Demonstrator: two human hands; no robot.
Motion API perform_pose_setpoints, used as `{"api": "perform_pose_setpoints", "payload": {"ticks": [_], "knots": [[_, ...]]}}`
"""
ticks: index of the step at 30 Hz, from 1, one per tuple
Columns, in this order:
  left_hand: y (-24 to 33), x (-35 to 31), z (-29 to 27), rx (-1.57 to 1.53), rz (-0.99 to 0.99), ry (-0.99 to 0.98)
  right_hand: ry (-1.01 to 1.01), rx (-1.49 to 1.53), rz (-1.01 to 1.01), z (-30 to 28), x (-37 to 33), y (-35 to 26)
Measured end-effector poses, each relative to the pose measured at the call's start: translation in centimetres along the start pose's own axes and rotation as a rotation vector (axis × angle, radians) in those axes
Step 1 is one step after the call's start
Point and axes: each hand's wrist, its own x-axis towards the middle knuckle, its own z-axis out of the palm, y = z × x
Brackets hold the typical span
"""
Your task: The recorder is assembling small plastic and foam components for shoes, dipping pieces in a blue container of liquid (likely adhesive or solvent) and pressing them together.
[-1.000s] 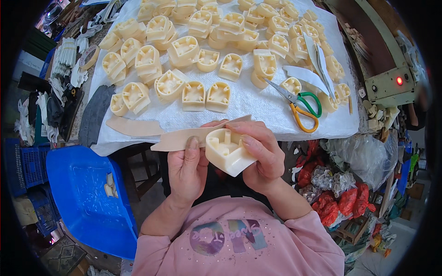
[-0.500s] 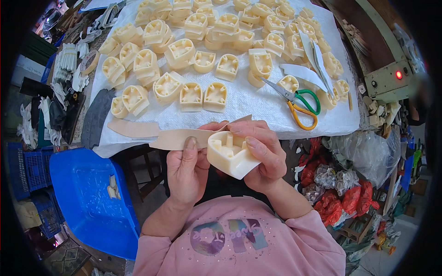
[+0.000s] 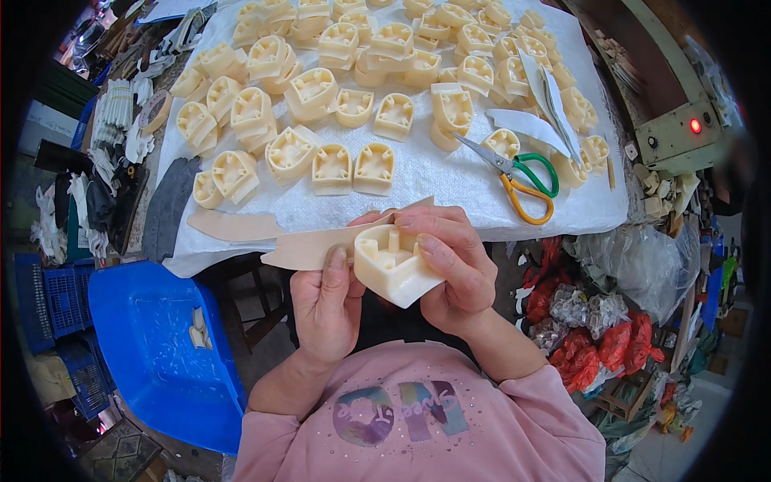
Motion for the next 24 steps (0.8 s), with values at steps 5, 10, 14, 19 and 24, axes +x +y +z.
{"api": "perform_pose_setpoints", "payload": {"ticks": [5,10,14,19,24], "knots": [[0.3,-0.4,0.3,0.142,0.024,0.035,0.056,-0.06,-0.017,0.5,0.0,0.3],[0.3,-0.1,0.0,0.073,0.077,0.019,0.038,-0.156,-0.03,0.1,0.0,0.6],[1.6,0.2,-0.7,0.374,0.237,0.07,-0.024,-0.313,-0.032,-0.9,0.4,0.2],[1.7,0.3,-1.0,0.557,0.2,0.161,-0.266,-0.635,0.004,-1.4,2.0,-2.2],[0.9,0.6,-1.1,0.532,0.058,0.121,-0.455,-0.74,0.092,-1.7,2.7,-2.9]]}}
